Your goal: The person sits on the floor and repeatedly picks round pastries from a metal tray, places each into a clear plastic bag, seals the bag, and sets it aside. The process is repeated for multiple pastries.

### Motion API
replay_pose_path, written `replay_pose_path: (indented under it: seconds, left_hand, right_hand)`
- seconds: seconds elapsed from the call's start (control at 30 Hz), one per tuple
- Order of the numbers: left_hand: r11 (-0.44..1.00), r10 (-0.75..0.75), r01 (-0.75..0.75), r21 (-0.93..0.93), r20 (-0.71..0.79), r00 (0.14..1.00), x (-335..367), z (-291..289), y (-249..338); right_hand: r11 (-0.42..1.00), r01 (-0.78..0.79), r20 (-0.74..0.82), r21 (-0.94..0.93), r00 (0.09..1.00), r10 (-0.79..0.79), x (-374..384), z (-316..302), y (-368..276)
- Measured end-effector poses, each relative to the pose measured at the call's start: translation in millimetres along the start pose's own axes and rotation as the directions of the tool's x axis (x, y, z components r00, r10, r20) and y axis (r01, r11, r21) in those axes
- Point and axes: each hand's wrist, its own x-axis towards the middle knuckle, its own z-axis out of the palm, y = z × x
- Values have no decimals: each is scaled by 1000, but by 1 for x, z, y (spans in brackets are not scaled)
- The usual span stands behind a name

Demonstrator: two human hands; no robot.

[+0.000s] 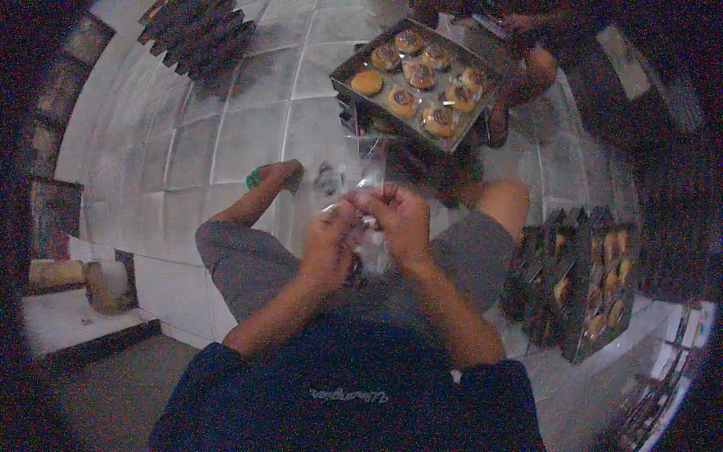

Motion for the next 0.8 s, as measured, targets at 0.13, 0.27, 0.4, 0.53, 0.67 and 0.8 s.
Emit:
replay_pose_path:
  seconds: [0.13,0.27,0.4,0.53,0.67,0.8]
  left_hand:
    - [995,55,-52,-87,23,998,62,-47,42]
    - [990,46,-58,-132,-89,995,121,-135,44]
    - [994,105,-92,64,-233,967,154,-153,50]
    - [814,215,-86,575,-161,963,170,-141,75]
    - [749,315,-116,653,-196,929,186,-147,70]
    - [990,-93,45,-136,-369,925,209,-164,49]
  right_hand:
    - [927,-45,233,-371,962,140,28,22,-14]
    - [899,26,322,-437,938,129,146,37,10]
    - [925,-89,101,-369,986,135,364,-9,29]
    - [907,-235,-124,-349,971,204,484,-9,33]
    - [692,-280,68,-666,900,430,517,15,43]
    - [645,-137,120,-752,933,339,492,30,37]
